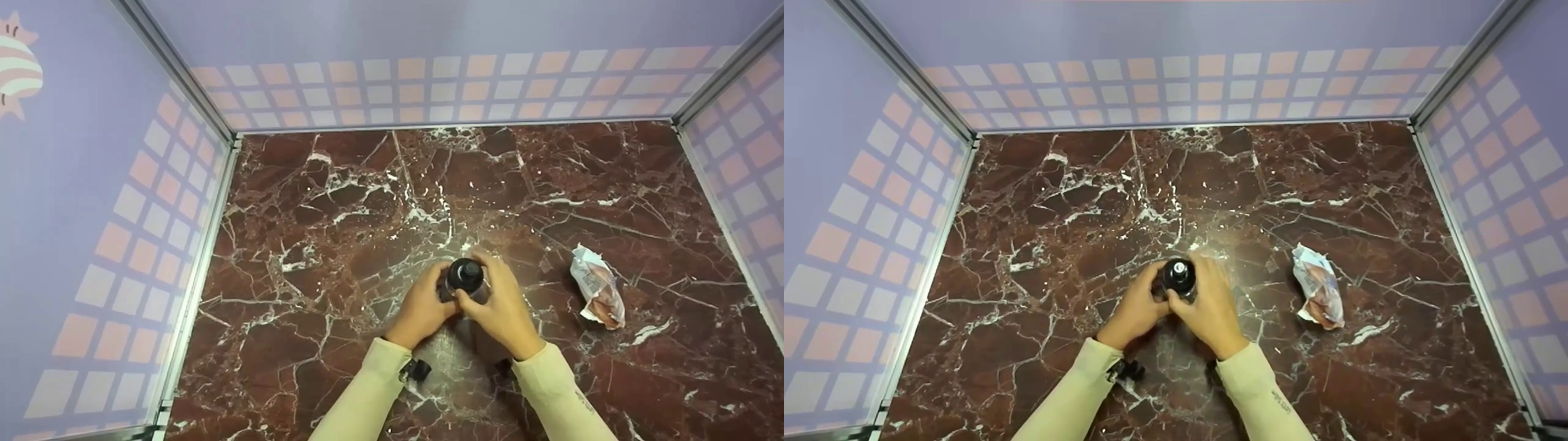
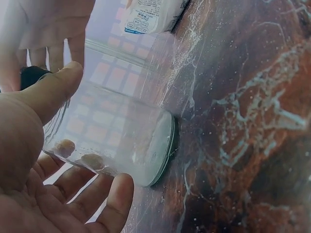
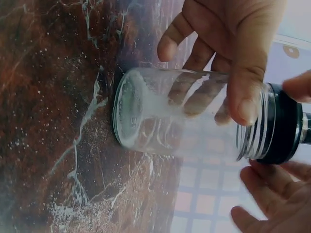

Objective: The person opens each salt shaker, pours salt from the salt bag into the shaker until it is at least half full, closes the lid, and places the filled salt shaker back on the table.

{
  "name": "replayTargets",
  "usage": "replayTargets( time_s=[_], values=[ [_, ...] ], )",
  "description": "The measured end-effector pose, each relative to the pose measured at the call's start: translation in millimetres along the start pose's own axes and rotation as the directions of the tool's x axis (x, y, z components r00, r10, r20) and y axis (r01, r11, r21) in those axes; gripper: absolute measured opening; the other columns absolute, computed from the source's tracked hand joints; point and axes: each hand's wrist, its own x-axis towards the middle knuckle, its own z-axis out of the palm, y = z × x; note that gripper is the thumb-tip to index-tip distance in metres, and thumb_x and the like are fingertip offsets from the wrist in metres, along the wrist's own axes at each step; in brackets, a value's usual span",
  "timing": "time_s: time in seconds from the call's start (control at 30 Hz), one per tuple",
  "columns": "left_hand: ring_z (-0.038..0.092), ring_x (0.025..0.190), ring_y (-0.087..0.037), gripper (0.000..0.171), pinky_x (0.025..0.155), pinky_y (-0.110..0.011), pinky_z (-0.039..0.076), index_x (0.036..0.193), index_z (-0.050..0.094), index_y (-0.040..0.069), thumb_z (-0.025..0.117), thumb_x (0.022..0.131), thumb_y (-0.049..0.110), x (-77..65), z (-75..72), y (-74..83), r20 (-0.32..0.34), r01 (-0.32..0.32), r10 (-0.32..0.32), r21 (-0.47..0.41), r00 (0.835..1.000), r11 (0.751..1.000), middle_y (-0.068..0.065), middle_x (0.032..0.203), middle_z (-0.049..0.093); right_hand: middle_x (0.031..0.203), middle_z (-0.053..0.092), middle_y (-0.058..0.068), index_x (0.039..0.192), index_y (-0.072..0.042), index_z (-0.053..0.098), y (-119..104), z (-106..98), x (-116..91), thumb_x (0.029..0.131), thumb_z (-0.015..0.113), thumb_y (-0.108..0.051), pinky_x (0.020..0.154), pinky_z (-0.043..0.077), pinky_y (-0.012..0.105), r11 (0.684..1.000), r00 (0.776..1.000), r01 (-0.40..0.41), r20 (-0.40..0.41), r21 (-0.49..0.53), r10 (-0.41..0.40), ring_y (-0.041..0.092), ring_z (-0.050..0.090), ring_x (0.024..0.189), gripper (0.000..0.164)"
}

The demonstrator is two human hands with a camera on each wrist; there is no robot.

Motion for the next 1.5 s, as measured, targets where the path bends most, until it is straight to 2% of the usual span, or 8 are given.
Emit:
replayTargets(
  time_s=[0.13, 0.27, 0.4, 0.57, 0.83, 1.13, 1.37, 1.5],
  values=[
    [0.061, 0.122, -0.02, 0.071, 0.107, -0.042, 0.047, 0.14, 0.055, 0.022, 0.089, 0.079, 0.035, 0.0, -1.6, 2.5, 0.016, 0.039, -0.038, -0.031, 0.999, 0.999, -0.002, 0.136, 0.063, 0.128, 0.063, 0.017, 0.137, 0.002, 0.058, 9.5, -12.7, -1.3, 0.079, 0.084, -0.005, 0.106, 0.044, 0.05, 0.999, 0.998, -0.01, -0.057, 0.034, 0.012, 0.03, 0.059, 0.118, 0.064],
    [0.061, 0.123, -0.019, 0.077, 0.107, -0.041, 0.048, 0.141, 0.054, 0.023, 0.09, 0.077, 0.043, -1.3, -2.4, 4.3, 0.024, 0.064, -0.063, -0.038, 0.998, 0.997, -0.002, 0.138, 0.063, 0.128, 0.065, 0.021, 0.135, 0.003, 0.06, 35.0, -28.6, -13.0, 0.079, 0.084, -0.003, 0.104, 0.045, 0.053, 0.994, 0.991, -0.094, -0.103, -0.05, 0.088, 0.036, 0.061, 0.118, 0.062],
    [0.06, 0.123, -0.017, 0.076, 0.107, -0.04, 0.048, 0.141, 0.054, 0.024, 0.089, 0.077, 0.044, -2.7, -2.5, 4.2, 0.025, 0.073, -0.073, -0.026, 0.997, 0.997, 0.0, 0.139, 0.061, 0.127, 0.065, 0.027, 0.134, 0.005, 0.06, 58.4, -38.4, -31.9, 0.08, 0.083, -0.005, 0.104, 0.044, 0.058, 0.966, 0.983, -0.182, -0.068, -0.183, 0.172, 0.044, 0.06, 0.119, 0.059],
    [0.06, 0.122, -0.018, 0.076, 0.106, -0.039, 0.048, 0.141, 0.054, 0.023, 0.09, 0.077, 0.043, -3.7, -1.6, 3.0, 0.033, 0.073, -0.072, -0.044, 0.997, 0.996, -0.005, 0.139, 0.062, 0.122, 0.066, 0.027, 0.131, 0.003, 0.061, 72.7, -40.2, -47.3, 0.083, 0.085, -0.015, 0.1, 0.045, 0.062, 0.912, 0.963, -0.246, 0.021, -0.327, 0.268, 0.047, 0.06, 0.115, 0.056],
    [0.062, 0.117, -0.018, 0.078, 0.1, -0.039, 0.052, 0.142, 0.053, 0.025, 0.09, 0.076, 0.043, -4.1, -2.2, 2.7, 0.056, 0.108, -0.105, -0.055, 0.993, 0.993, -0.004, 0.136, 0.063, 0.119, 0.064, 0.027, 0.121, 0.005, 0.066, 67.2, -44.4, -38.8, 0.08, 0.088, -0.023, 0.09, 0.045, 0.065, 0.869, 0.944, -0.27, 0.065, -0.415, 0.324, 0.052, 0.058, 0.109, 0.055],
    [0.062, 0.117, -0.017, 0.078, 0.103, -0.038, 0.05, 0.14, 0.054, 0.024, 0.091, 0.075, 0.042, -7.2, -0.6, -2.2, 0.053, 0.108, -0.104, -0.065, 0.993, 0.992, -0.004, 0.133, 0.064, 0.11, 0.063, 0.02, 0.118, 0.0, 0.063, 59.3, -44.2, -32.8, 0.082, 0.087, -0.028, 0.081, 0.05, 0.065, 0.826, 0.886, -0.349, 0.132, -0.442, 0.445, 0.048, 0.067, 0.099, 0.052],
    [0.06, 0.12, -0.016, 0.078, 0.107, -0.04, 0.047, 0.141, 0.053, 0.023, 0.091, 0.076, 0.042, -1.2, -3.1, 1.4, 0.059, 0.105, -0.101, -0.072, 0.993, 0.992, -0.004, 0.136, 0.062, 0.12, 0.062, 0.024, 0.123, 0.001, 0.062, 62.7, -42.8, -30.6, 0.083, 0.086, -0.026, 0.086, 0.05, 0.067, 0.834, 0.895, -0.361, 0.098, -0.417, 0.436, 0.051, 0.064, 0.107, 0.054],
    [0.06, 0.119, -0.017, 0.078, 0.105, -0.041, 0.049, 0.142, 0.052, 0.025, 0.091, 0.075, 0.041, -1.0, -1.4, 3.1, 0.073, 0.12, -0.115, -0.071, 0.991, 0.99, -0.004, 0.137, 0.062, 0.123, 0.062, 0.025, 0.125, 0.001, 0.062, 64.8, -43.7, -33.0, 0.083, 0.086, -0.026, 0.089, 0.049, 0.066, 0.836, 0.891, -0.375, 0.093, -0.401, 0.444, 0.051, 0.064, 0.11, 0.056]
  ],
)
